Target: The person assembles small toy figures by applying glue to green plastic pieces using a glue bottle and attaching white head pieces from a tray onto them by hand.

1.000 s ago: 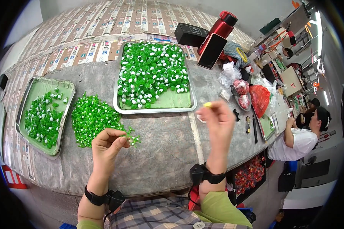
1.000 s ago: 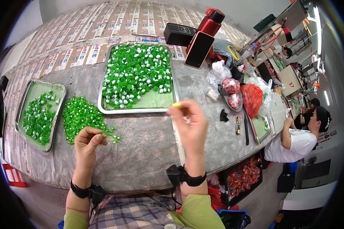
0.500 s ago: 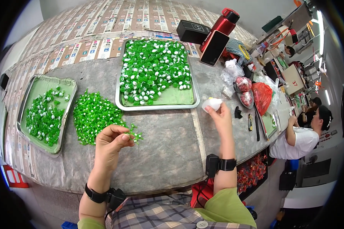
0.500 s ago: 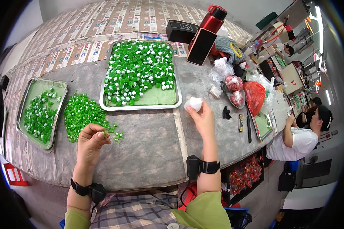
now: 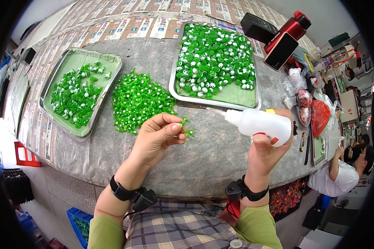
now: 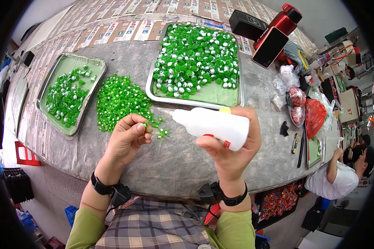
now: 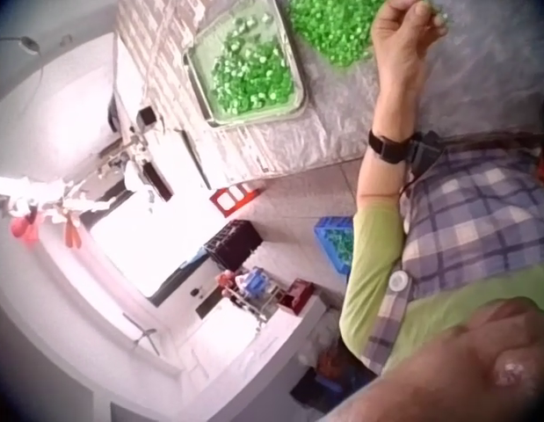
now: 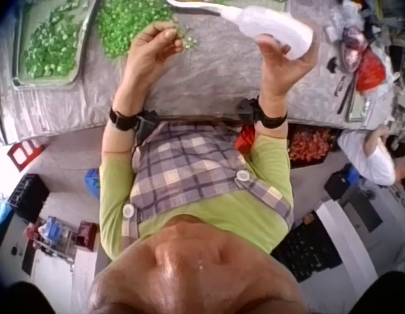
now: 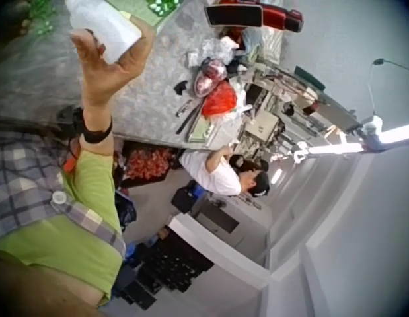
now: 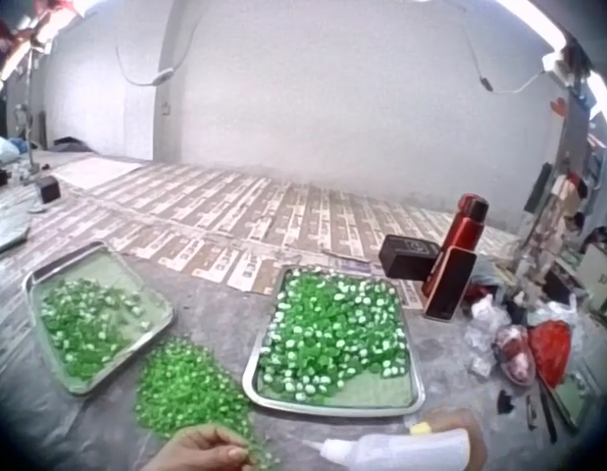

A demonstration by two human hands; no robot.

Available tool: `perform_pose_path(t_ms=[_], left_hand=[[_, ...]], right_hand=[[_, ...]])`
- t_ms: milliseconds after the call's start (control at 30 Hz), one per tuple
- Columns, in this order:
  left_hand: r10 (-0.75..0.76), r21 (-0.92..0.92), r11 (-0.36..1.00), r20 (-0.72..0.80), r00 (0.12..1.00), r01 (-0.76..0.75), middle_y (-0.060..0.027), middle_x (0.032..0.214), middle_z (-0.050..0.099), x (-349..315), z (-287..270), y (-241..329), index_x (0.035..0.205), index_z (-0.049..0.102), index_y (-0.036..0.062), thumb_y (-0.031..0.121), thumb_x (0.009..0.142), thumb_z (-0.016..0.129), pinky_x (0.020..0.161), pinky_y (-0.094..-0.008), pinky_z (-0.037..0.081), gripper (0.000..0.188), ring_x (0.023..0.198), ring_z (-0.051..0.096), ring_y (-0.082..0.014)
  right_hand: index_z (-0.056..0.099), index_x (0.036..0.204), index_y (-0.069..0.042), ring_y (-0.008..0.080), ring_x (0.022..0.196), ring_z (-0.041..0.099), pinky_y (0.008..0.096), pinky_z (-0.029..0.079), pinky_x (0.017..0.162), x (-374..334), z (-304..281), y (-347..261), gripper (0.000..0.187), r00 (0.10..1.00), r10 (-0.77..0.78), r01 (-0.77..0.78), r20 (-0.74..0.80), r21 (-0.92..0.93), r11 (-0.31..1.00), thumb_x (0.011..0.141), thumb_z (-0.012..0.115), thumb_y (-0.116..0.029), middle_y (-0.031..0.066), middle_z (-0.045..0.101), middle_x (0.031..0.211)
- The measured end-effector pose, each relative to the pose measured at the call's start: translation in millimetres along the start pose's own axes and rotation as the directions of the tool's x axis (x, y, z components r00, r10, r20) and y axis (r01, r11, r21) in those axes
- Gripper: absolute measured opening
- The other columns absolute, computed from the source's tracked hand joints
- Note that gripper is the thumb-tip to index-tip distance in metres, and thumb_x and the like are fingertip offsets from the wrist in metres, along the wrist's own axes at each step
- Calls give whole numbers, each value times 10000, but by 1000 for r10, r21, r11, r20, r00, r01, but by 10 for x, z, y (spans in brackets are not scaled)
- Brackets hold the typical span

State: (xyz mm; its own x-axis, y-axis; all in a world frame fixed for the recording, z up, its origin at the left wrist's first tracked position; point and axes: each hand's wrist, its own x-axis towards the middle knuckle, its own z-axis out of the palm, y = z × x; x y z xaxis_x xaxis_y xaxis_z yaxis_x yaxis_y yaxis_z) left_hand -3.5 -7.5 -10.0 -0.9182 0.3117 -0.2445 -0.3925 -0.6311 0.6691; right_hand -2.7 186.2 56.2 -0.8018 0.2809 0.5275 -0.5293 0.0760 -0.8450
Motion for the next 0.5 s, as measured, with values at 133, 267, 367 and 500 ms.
perform_pose_path(t_ms=[133, 267, 367, 500], left_hand=[[25, -9, 1000, 6, 1000, -25, -42, 735, 570, 11, -21, -31, 851, 547, 35, 100, 766, 571, 609, -244, 490, 110, 654, 558, -112], [23, -6, 1000, 5, 1000, -23, -38, 730, 567, 15, -24, -32, 844, 550, 35, 104, 764, 574, 606, -241, 489, 108, 645, 552, -106], [23, -7, 1000, 4, 1000, -23, -37, 730, 568, 12, -18, -31, 838, 551, 37, 104, 764, 575, 607, -240, 490, 103, 646, 551, -102], [26, 34, 999, -42, 999, -25, -37, 693, 543, 18, 31, -35, 808, 527, 47, 138, 748, 596, 565, -225, 489, 129, 607, 538, -89]], right_hand=[[502, 785, -30, 94, 631, 472, 202, 376, 541, -105, 42, 124, 442, 995, -69, 67, 74, 26, 997, 560, 764, -306, 22, 476, 742], [505, 783, -25, 98, 607, 479, 205, 380, 523, -120, 5, 133, 434, 979, -96, 112, 178, -80, 991, 568, 761, -302, 29, 482, 732], [507, 787, -23, 102, 607, 492, 211, 389, 517, -117, -17, 123, 420, 978, -45, 71, 203, -122, 990, 576, 759, -284, 37, 491, 732], [508, 791, -21, 108, 613, 510, 214, 403, 520, -109, -27, 148, 401, 958, -106, 144, 266, -129, 981, 576, 763, -243, 47, 507, 742]])
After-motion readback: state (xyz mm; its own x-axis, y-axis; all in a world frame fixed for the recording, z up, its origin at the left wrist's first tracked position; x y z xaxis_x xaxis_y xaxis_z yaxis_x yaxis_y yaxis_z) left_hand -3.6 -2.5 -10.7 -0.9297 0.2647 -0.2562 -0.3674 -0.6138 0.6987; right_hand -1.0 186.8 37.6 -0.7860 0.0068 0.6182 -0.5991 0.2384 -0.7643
